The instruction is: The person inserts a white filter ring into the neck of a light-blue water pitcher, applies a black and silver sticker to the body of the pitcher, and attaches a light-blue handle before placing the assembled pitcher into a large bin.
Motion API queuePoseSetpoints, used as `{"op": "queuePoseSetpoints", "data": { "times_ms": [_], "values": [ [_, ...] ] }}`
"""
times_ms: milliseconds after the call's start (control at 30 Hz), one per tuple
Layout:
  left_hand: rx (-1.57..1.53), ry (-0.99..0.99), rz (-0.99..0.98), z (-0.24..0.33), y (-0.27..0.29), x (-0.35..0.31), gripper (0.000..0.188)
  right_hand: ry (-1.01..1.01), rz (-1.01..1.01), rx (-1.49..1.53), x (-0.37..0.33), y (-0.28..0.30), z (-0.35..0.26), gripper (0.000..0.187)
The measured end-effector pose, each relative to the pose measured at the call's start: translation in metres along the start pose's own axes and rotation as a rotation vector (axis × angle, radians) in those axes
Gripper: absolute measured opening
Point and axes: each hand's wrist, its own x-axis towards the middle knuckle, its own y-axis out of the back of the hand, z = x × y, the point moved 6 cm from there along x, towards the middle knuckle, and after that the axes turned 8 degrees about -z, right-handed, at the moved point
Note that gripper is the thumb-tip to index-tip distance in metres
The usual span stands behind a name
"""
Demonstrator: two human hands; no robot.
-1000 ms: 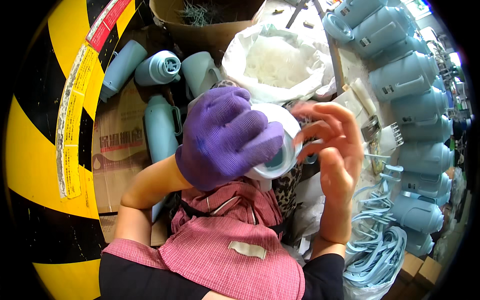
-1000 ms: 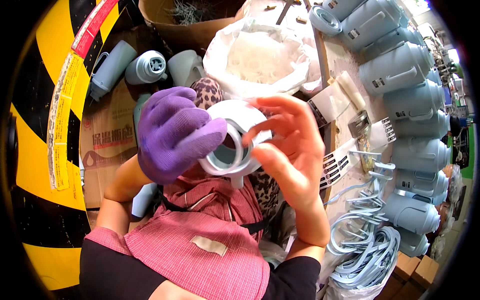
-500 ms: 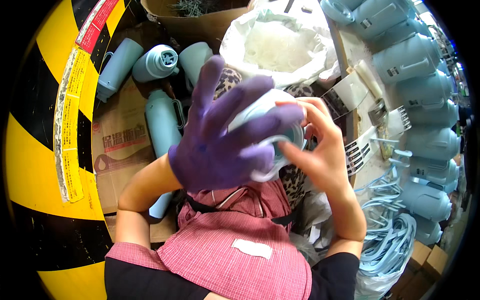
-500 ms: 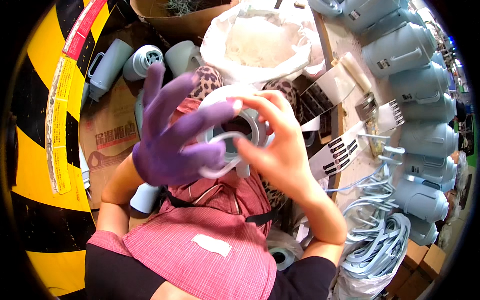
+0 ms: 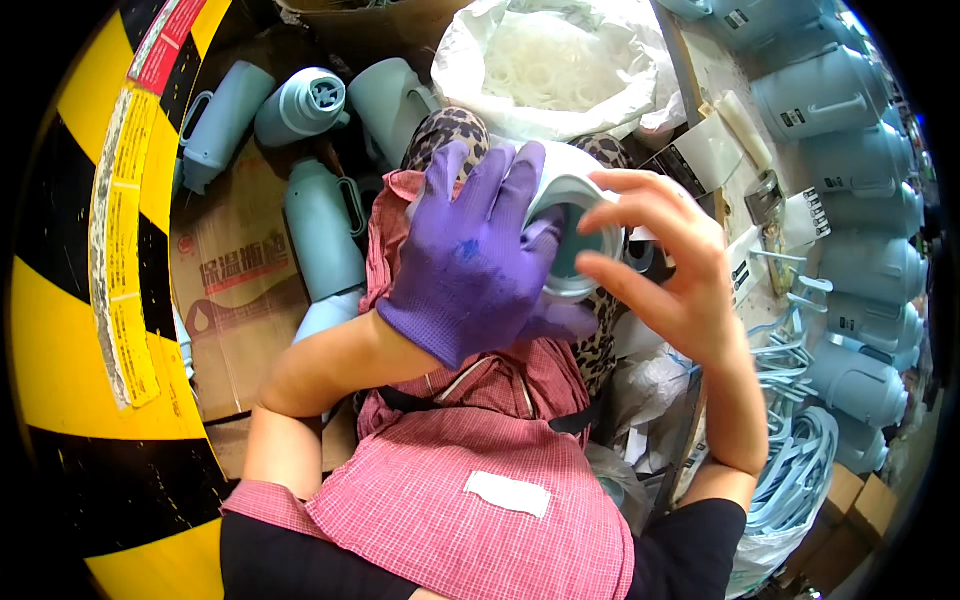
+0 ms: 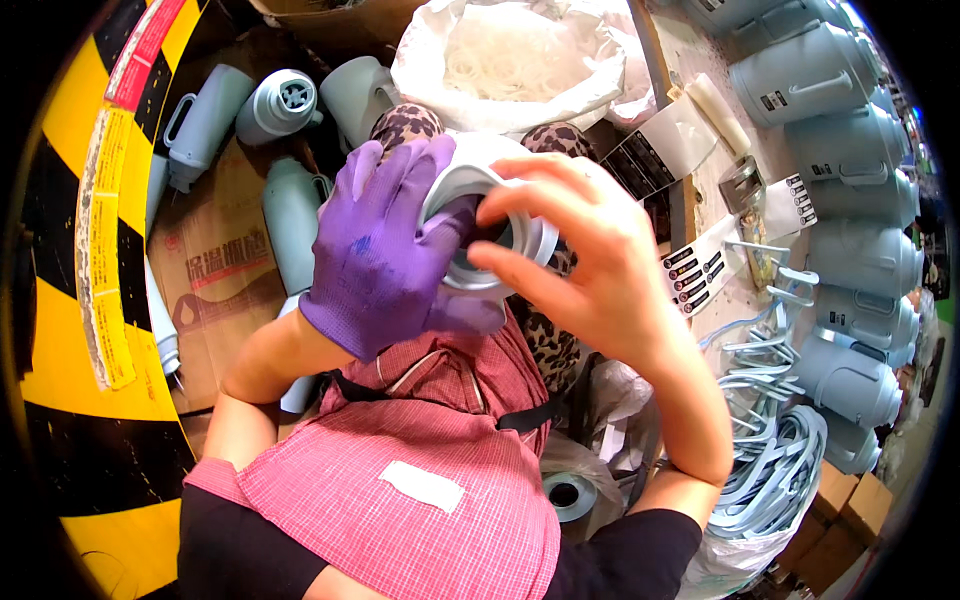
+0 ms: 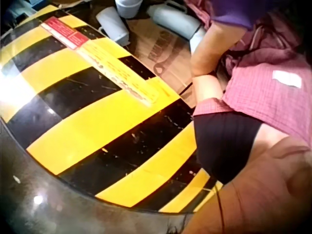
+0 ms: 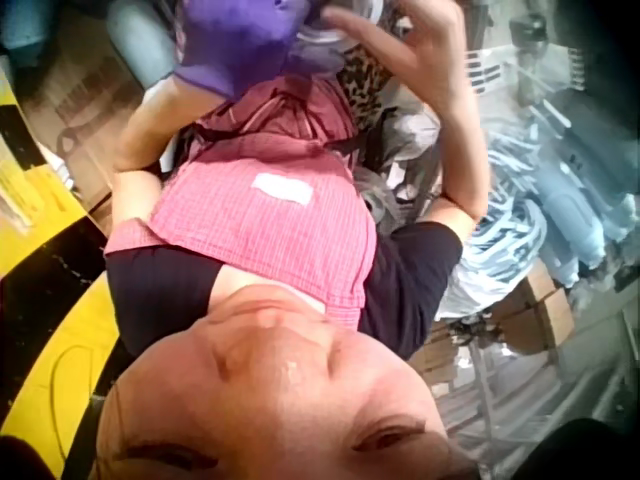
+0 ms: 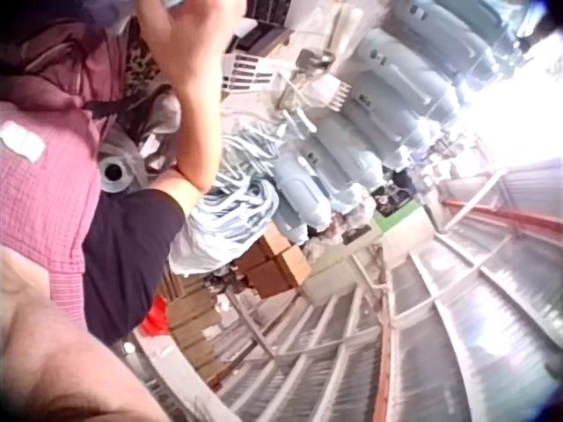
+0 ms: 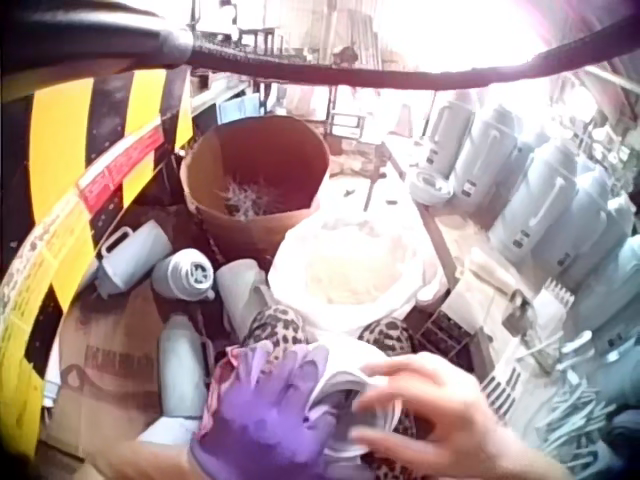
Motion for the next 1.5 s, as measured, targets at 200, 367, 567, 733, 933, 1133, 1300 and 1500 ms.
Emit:
{"op": "queuePoseSetpoints", "data": {
  "times_ms": [200,367,567,733,933,1133,1300,1500],
  "values": [
    [0.045,-0.028,-0.08,0.009,-0.006,0.009,0.069,0.177,-0.448,-0.299,-0.002,0.008,0.011,0.02],
    [-0.117,-0.053,-0.059,0.003,-0.011,0.007,0.06,0.161,-0.542,-0.392,0.009,0.002,0.01,0.016],
    [0.098,-0.076,-0.096,0.003,-0.018,0.006,0.048,-0.04,-0.231,-0.498,0.01,-0.022,0.009,0.005],
    [-0.179,-0.141,-0.128,0.001,-0.019,0.009,0.048,0.013,-0.283,-0.147,-0.006,-0.015,0.024,0.008],
    [-0.459,-0.13,-0.06,-0.005,-0.025,0.001,0.046,0.061,-0.451,-0.026,-0.011,-0.005,0.026,0.013],
    [-0.547,-0.126,-0.042,-0.005,-0.028,0.002,0.047,-0.11,-0.102,-0.419,-0.006,0.02,-0.001,0.031],
    [-0.248,-0.026,-0.011,0.007,-0.009,0.0,0.046,0.268,0.163,-0.885,-0.009,0.005,-0.033,0.042],
    [0.238,-0.022,0.223,0.025,0.035,-0.018,0.03,-0.003,0.131,-0.04,-0.019,0.006,-0.011,0.038]
  ]
}}
